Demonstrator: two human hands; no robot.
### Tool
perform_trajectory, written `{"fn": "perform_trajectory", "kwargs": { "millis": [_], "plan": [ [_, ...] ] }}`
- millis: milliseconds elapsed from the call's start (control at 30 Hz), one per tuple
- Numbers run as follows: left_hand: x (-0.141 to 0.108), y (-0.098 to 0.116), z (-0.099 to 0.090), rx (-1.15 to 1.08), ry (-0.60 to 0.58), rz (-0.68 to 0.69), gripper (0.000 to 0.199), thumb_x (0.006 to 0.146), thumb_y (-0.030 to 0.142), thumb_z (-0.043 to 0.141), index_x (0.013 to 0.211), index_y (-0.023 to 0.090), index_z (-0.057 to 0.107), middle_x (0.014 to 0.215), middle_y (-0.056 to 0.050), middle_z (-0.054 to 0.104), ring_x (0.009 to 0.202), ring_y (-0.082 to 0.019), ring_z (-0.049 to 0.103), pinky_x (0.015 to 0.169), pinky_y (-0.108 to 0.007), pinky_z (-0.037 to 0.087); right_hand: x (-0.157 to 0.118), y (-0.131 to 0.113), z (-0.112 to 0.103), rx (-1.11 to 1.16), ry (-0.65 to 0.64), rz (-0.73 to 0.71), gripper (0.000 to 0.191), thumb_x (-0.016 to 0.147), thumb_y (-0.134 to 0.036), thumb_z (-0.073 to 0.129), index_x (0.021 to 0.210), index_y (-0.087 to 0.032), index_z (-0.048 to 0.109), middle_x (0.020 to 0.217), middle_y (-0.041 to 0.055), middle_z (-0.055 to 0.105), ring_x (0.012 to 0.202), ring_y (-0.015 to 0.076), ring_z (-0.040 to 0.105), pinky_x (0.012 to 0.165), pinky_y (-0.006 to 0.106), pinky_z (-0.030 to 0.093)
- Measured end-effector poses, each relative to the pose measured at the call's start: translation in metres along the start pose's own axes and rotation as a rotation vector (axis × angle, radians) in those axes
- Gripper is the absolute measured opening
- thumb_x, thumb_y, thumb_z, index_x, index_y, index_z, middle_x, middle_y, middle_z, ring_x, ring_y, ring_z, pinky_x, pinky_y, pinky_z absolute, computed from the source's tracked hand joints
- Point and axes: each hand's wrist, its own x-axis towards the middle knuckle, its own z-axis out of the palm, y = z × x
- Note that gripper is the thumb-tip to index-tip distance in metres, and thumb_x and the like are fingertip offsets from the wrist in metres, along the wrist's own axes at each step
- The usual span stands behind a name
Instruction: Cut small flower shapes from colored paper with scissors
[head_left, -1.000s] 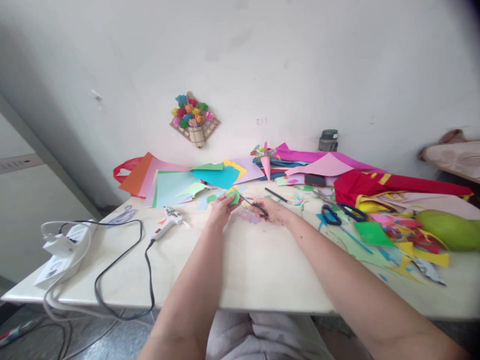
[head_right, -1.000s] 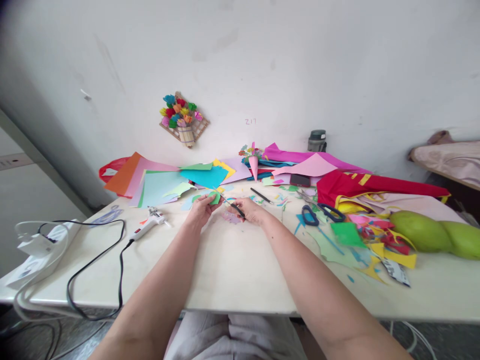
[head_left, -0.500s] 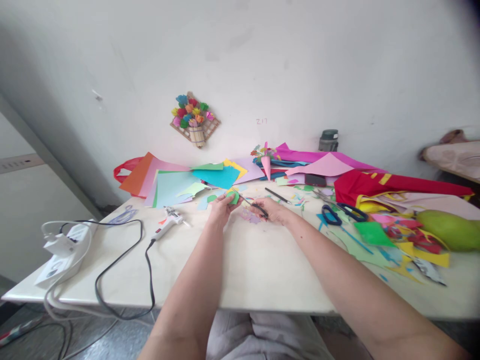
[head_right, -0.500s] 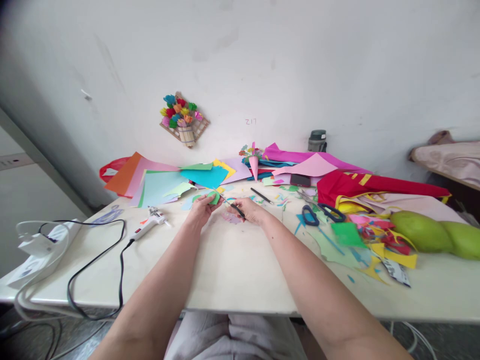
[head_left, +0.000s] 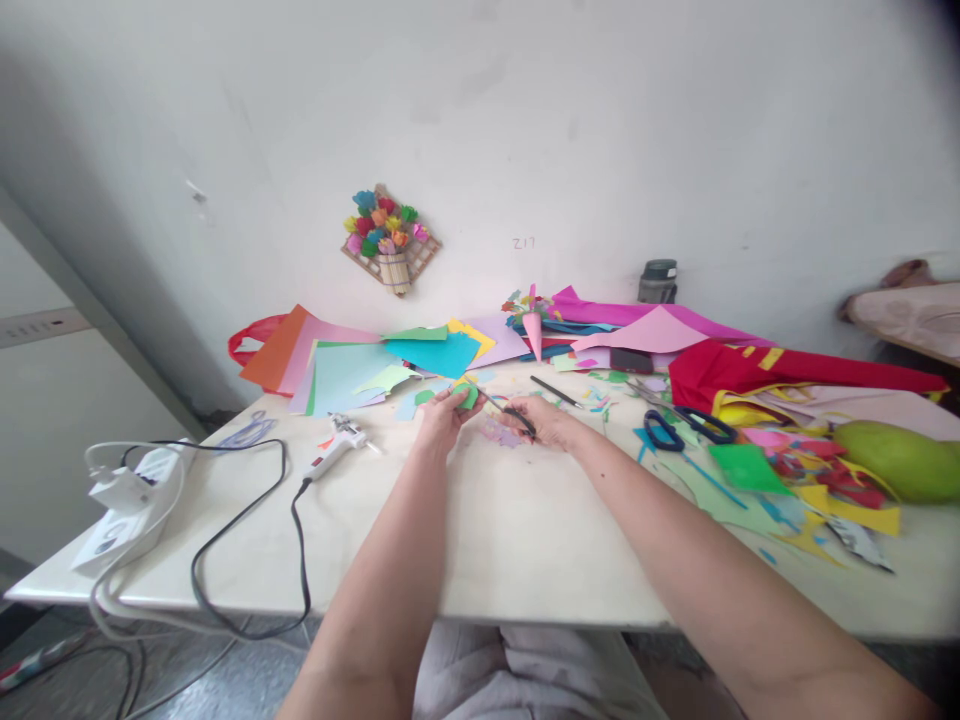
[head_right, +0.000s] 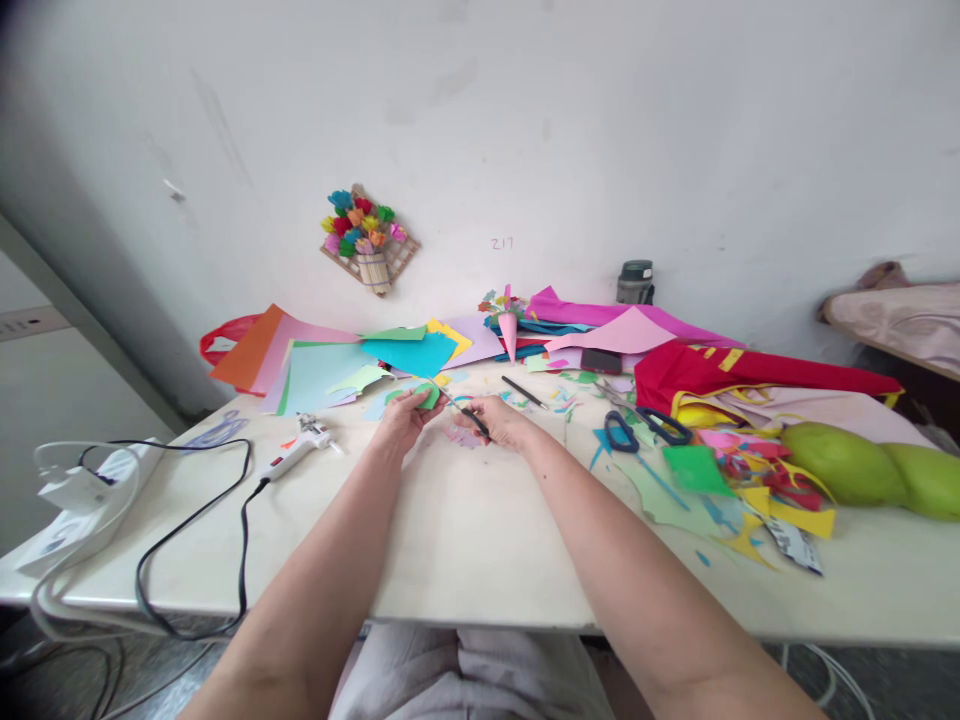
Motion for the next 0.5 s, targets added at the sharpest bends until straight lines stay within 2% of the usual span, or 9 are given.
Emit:
{"fn": "perform_trajectory", "kwargs": {
  "millis": [167,267,367,500],
  "plan": [
    [0.003,-0.001,-0.003,0.023,0.033,0.02,0.016,0.062,0.015,0.077,0.073,0.012,0.066,0.073,-0.005,0.069,0.072,-0.02,0.069,0.086,-0.041,0.056,-0.002,0.002,-0.001,-0.056,-0.001,0.004,0.019,0.069,-0.025,0.07,0.062,-0.015,0.054,0.046,-0.0059,0.043,0.037,0.0052,0.034,0.031,0.018,0.026],
    [0.004,0.0,-0.005,0.064,0.051,0.04,0.02,0.059,0.017,0.08,0.073,0.012,0.066,0.069,-0.003,0.068,0.064,-0.016,0.066,0.076,-0.035,0.056,-0.007,0.0,-0.003,-0.129,-0.022,0.007,0.025,0.073,-0.032,0.069,0.065,-0.016,0.053,0.046,-0.0059,0.045,0.036,0.0047,0.036,0.03,0.017,0.025],
    [0.003,0.001,-0.007,0.103,0.05,0.052,0.027,0.054,0.021,0.085,0.072,0.013,0.066,0.065,0.0,0.065,0.053,-0.011,0.059,0.062,-0.027,0.053,-0.013,-0.005,-0.004,-0.2,-0.061,0.049,0.028,0.078,-0.04,0.065,0.071,-0.016,0.053,0.05,-0.0043,0.051,0.034,0.0048,0.04,0.027,0.017,0.018],
    [0.002,0.002,-0.007,0.117,0.044,0.06,0.033,0.049,0.024,0.089,0.07,0.012,0.067,0.059,0.001,0.062,0.049,-0.008,0.054,0.053,-0.022,0.046,-0.017,-0.008,-0.006,-0.181,-0.102,0.051,0.033,0.08,-0.047,0.063,0.079,-0.015,0.055,0.051,-0.0042,0.054,0.033,0.0052,0.043,0.025,0.016,0.02]
  ]
}}
